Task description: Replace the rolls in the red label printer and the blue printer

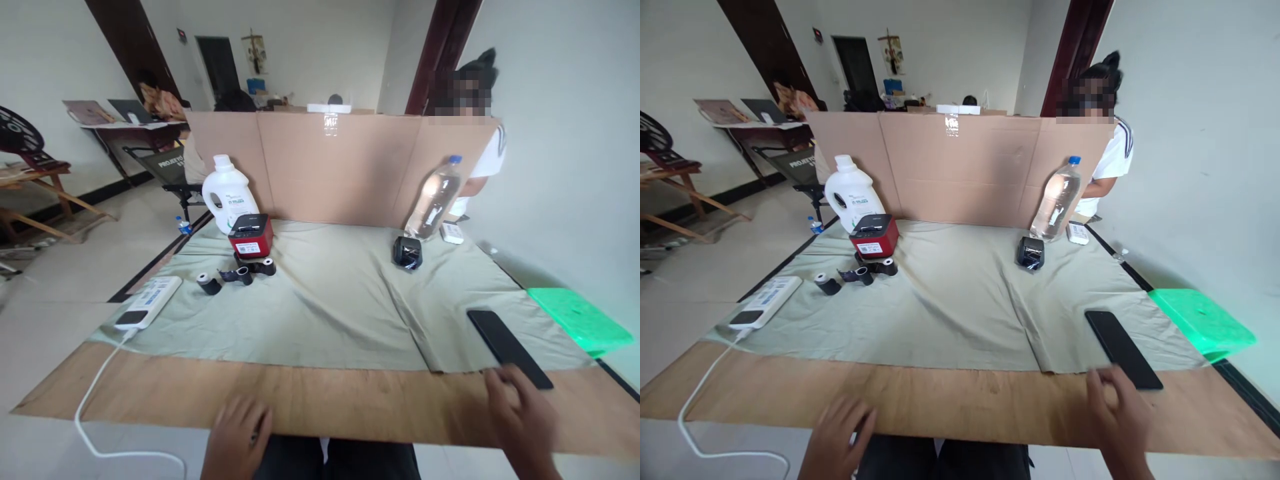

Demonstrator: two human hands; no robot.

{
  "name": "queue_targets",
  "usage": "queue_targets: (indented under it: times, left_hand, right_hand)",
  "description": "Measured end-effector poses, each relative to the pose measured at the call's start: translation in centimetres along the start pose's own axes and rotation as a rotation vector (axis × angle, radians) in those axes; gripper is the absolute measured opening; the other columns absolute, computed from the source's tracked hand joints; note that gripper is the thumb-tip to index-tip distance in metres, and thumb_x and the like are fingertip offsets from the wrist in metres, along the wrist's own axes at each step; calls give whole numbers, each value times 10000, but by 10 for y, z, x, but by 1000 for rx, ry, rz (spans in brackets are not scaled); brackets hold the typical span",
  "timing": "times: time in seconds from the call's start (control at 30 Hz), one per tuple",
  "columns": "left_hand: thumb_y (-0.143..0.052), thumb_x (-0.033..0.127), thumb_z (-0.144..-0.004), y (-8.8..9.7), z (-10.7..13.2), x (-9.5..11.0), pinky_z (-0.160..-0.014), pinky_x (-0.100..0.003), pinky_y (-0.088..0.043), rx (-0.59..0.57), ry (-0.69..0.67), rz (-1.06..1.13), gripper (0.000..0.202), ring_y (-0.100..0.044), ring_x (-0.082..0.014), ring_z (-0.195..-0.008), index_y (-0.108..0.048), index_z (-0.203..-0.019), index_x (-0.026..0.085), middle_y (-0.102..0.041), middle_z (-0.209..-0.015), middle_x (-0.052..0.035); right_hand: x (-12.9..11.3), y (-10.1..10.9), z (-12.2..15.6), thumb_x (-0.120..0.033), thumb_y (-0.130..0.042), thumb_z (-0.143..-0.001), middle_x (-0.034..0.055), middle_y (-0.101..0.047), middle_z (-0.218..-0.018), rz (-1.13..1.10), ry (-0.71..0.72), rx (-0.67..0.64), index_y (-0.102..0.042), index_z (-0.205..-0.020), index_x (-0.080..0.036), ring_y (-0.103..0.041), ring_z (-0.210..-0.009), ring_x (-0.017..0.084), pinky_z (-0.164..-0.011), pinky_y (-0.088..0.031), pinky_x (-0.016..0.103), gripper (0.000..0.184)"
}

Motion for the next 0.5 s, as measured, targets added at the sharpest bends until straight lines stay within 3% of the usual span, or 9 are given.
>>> queue_targets:
  times: [0.03, 0.1, 0.17, 0.27, 0.33, 0.4, 0.5]
  left_hand:
    - [-549, 306, -918, -2, -17, -6, -762, -376, -523, -6, 34, -90, 184, -677, -235, -838, -706, -853, 233, -743, -931, -71]
    - [-541, 351, -899, 0, -39, -9, -899, -437, -484, 25, 39, -185, 258, -653, -285, -1041, -707, -1043, 218, -717, -1169, -103]
    - [-529, 345, -890, -1, -45, -5, -1062, -464, -384, 36, -9, -230, 386, -578, -295, -1227, -655, -1229, 209, -642, -1355, -97]
    - [-508, 284, -885, -8, -39, 0, -1185, -415, -237, 13, -87, -261, 511, -505, -248, -1339, -555, -1391, 229, -569, -1464, -42]
    - [-503, 256, -872, -13, -35, 0, -1195, -375, -221, 0, -113, -263, 559, -489, -227, -1360, -521, -1431, 240, -547, -1487, -17]
    - [-511, 245, -857, -16, -33, -2, -1184, -355, -242, -7, -119, -257, 590, -474, -226, -1379, -507, -1447, 234, -528, -1503, -13]
    - [-519, 230, -845, -20, -32, -5, -1174, -357, -266, -20, -112, -251, 646, -467, -228, -1388, -462, -1488, 234, -514, -1515, -9]
  right_hand:
    - [-2, -23, -29, -482, -541, -812, 60, -635, -717, -30, 12, -34, -558, -729, -253, -625, -709, 259, -703, -489, 395, 244]
    - [-8, -66, -85, -491, -526, -776, 70, -646, -769, -91, 7, -21, -558, -783, -229, -629, -763, 256, -766, -490, 391, 264]
    - [-13, -114, -134, -498, -542, -767, 110, -673, -914, -152, -30, -69, -571, -940, -197, -643, -877, 274, -806, -496, 393, 349]
    - [-17, -168, -190, -492, -624, -734, 256, -607, -1230, -77, -147, -110, -507, -1244, -81, -598, -1111, 344, -919, -478, 436, 665]
    - [-19, -199, -214, -506, -676, -727, 315, -530, -1345, 3, -244, -190, -406, -1378, -19, -531, -1244, 379, -1003, -436, 441, 857]
    - [-20, -225, -226, -527, -703, -726, 319, -528, -1351, 63, -348, -302, -322, -1447, -10, -520, -1270, 391, -1026, -420, 442, 967]
    - [-25, -246, -232, -527, -755, -688, 304, -539, -1345, 172, -416, -362, -244, -1503, -50, -514, -1280, 408, -1030, -415, 473, 1073]
Point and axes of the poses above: each hand's wrist, its own z-axis away from the middle knuckle, its own y-axis out of the back of the hand, x = y × z, the point moved 10 cm from there along -z, towards the middle knuckle
